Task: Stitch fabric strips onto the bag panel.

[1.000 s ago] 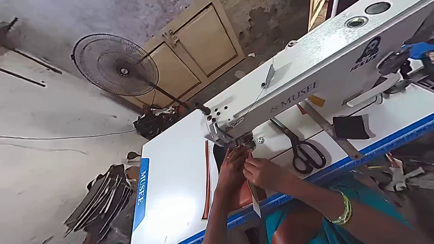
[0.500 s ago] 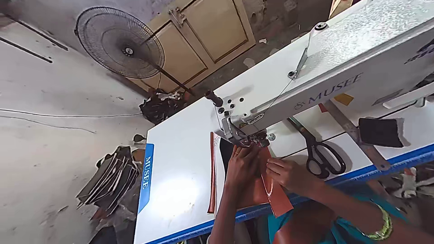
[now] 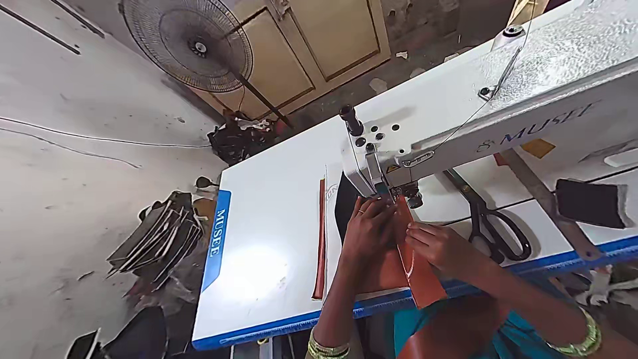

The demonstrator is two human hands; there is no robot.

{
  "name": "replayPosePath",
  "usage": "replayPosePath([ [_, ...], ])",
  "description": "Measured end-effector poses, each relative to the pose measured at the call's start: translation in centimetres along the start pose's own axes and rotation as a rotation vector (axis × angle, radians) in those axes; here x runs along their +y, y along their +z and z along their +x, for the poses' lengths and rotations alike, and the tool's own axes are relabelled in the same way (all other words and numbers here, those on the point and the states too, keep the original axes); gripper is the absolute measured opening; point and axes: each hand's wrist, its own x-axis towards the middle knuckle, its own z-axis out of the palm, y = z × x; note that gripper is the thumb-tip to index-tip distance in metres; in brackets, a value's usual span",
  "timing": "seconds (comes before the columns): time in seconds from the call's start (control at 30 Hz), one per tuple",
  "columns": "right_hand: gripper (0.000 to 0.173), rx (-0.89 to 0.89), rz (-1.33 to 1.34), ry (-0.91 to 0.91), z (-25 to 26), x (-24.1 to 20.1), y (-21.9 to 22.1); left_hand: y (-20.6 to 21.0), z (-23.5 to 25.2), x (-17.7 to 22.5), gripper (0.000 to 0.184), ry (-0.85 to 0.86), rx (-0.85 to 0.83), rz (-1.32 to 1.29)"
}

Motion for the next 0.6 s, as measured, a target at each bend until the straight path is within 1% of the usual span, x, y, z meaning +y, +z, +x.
replayPosePath([
  [0.13,0.017,-0.009,0.004,0.004,0.2,0.3,0.1,-0.1,0.2,-0.5,0.030,0.021,0.004,-0.013],
  [0.27,0.017,-0.007,0.015,0.022,0.3,0.4,0.2,-0.5,0.3,-0.1,0.041,-0.076,-0.001,-0.011],
  [0.47,0.016,-0.018,0.049,0.052,0.6,0.5,0.2,-0.8,0.8,0.1,0.044,-0.138,-0.024,0.016],
  [0.6,0.016,-0.034,0.065,0.080,1.1,0.6,0.2,-1.1,1.3,0.0,0.047,-0.191,-0.069,0.009],
])
